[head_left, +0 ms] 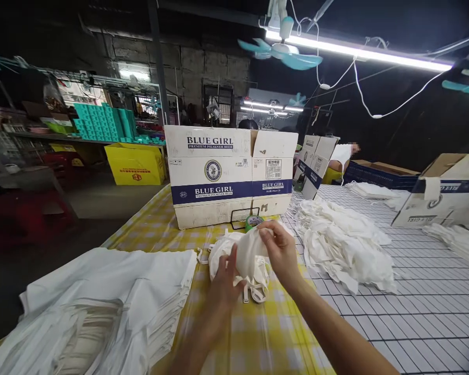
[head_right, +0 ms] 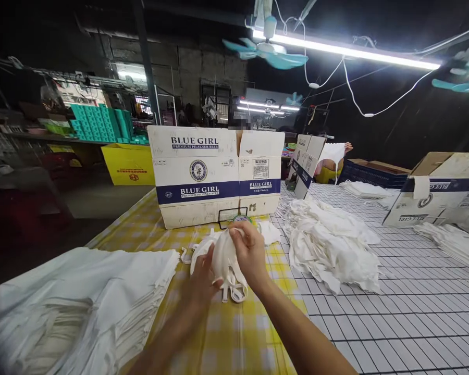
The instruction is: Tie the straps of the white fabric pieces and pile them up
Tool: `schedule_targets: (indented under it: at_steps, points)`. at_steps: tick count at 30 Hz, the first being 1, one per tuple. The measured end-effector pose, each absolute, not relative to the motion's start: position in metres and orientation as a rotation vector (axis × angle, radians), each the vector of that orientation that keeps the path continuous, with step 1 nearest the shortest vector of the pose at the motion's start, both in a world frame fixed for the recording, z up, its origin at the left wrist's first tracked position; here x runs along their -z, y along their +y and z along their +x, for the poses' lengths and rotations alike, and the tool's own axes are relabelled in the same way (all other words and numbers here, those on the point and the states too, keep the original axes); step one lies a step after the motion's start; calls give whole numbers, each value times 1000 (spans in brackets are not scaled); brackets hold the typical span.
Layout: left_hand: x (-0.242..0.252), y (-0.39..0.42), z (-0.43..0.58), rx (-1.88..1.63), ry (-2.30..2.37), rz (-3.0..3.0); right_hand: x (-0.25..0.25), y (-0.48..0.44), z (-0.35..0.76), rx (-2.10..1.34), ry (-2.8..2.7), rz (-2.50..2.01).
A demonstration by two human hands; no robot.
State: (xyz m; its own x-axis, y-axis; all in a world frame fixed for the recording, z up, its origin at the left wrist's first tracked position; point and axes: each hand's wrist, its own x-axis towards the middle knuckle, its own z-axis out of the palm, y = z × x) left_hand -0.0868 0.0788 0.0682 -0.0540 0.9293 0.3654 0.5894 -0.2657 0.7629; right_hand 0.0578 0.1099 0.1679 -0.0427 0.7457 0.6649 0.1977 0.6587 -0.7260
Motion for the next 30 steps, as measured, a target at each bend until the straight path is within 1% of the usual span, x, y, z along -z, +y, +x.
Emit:
schedule_targets:
  at_steps: [4, 6, 8, 10, 12, 13, 15, 18, 20, 23, 27, 30]
  points:
    - [-106, 56, -85, -1356, 1207, 1856, -218, 71, 76, -558, -1455, -744]
    - [-120, 40, -91, -1262, 1027, 1682, -233, 59, 94, -618, -1354, -772]
    - [-126, 23, -100, -1136, 885, 1432, -235, 54, 115, -766, -1299, -844]
    - [-122, 8, -111, -1067, 833, 1242, -220, 56, 134, -960, -1330, -969]
    - [-109, -1, -120, -1019, 911, 1179, -186, 62, 147, -1089, -1433, -1149]
    - [-100, -4, -124, -979, 1008, 1206, -164, 64, 151, -1096, -1499, -1256]
    - [-75, -8, -131, -856, 1332, 1368, -115, 63, 155, -847, -1631, -1488]
    - [-39, -15, -135, -620, 1875, 1703, -51, 42, 154, -774, -1695, -1550]
    - [-25, -22, -133, -550, 2026, 1896, -26, 20, 153, -722, -1783, -1520]
    - [-22, -30, -126, -565, 2005, 2113, -14, -13, 153, -564, -1934, -1467]
    - [-26, -30, -122, -471, 1902, 2190, -20, -46, 154, -357, -2096, -1451]
    - [-19, -25, -124, -436, 1939, 2148, -26, -64, 152, -353, -2223, -1425]
